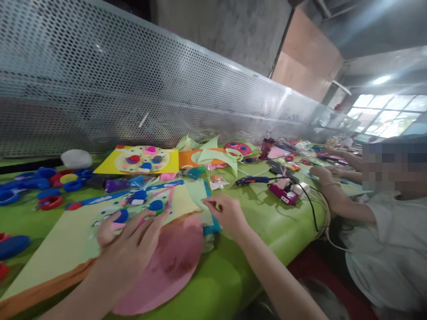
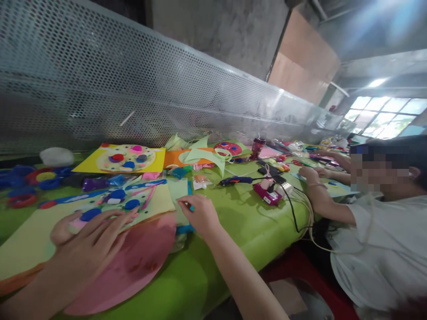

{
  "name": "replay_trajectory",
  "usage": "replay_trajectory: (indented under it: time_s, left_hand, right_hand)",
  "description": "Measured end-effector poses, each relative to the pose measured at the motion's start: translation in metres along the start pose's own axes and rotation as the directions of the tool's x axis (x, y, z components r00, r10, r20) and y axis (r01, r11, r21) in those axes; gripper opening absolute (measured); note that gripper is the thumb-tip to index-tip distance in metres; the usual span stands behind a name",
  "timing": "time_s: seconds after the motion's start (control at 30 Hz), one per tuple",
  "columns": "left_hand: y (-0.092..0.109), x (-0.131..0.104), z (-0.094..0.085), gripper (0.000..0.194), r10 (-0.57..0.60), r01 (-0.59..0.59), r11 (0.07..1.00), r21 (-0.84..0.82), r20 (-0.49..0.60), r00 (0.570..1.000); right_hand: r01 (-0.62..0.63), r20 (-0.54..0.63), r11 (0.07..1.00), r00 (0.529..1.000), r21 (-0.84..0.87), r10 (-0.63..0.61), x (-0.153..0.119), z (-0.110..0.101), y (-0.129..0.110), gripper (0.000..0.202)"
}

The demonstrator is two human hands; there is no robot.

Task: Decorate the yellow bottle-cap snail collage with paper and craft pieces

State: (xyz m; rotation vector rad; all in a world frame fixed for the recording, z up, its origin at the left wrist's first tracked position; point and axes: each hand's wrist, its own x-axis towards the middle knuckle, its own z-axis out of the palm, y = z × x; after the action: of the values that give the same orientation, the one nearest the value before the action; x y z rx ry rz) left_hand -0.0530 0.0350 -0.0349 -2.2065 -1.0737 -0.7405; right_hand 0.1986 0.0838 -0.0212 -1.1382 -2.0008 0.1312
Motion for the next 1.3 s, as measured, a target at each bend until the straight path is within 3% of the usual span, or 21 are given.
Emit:
replay_trajectory:
  time_s: [0.1, 0.23, 0.3, 0.37, 0.6, 0.9, 1.13, 1.3]
  left_hand:
    - [0.006, 0.005, 0.000, 0.044, 0.041, -0.042, 0.998, 0.036, 0.008, 0.999]
    - [0.023, 0.021, -0.002, 0.041, 0.084, -0.084, 0.996, 0.013, 0.010, 0.996]
    - [0.030, 0.030, -0.002, 0.041, 0.117, -0.117, 0.993, -0.007, 0.016, 0.993]
    - [0.036, 0.038, -0.001, 0.038, 0.132, -0.131, 0.991, -0.039, 0.021, 0.991]
    - [0.046, 0.053, -0.003, 0.035, 0.123, -0.121, 0.988, -0.096, 0.012, 0.992]
    - [0.035, 0.045, -0.001, 0.040, 0.149, -0.149, 0.989, 0.007, -0.026, 0.988]
    - [0.034, 0.041, 0.001, 0.046, 0.125, -0.125, 0.992, -0.003, -0.024, 0.992]
    - [0.034, 0.037, 0.002, 0.049, 0.086, -0.087, 0.996, 0.013, 0.017, 0.996]
  right_hand:
    - [-0.268, 0.116, 0.943, 0.962, 0.196, 0.249, 0.001, 0.007, 0.004, 0.017]
    - [-0.514, 0.362, 0.752, 0.850, 0.412, 0.383, 0.003, 0.014, 0.001, 0.010]
    - [-0.583, 0.436, 0.647, 0.807, 0.491, 0.397, 0.004, 0.014, -0.003, 0.005]
    - [-0.619, 0.491, 0.553, 0.783, 0.558, 0.382, 0.005, 0.012, -0.005, 0.012]
    - [-0.641, 0.598, 0.331, 0.767, 0.693, 0.234, 0.003, 0.008, -0.006, 0.054]
    - [-0.665, 0.630, 0.276, 0.746, 0.694, 0.215, 0.003, 0.003, -0.007, 0.054]
    - [-0.707, 0.672, 0.326, 0.703, 0.628, 0.232, -0.001, -0.005, -0.007, 0.051]
    - [-0.709, 0.674, 0.373, 0.698, 0.599, 0.243, -0.002, -0.011, -0.010, 0.051]
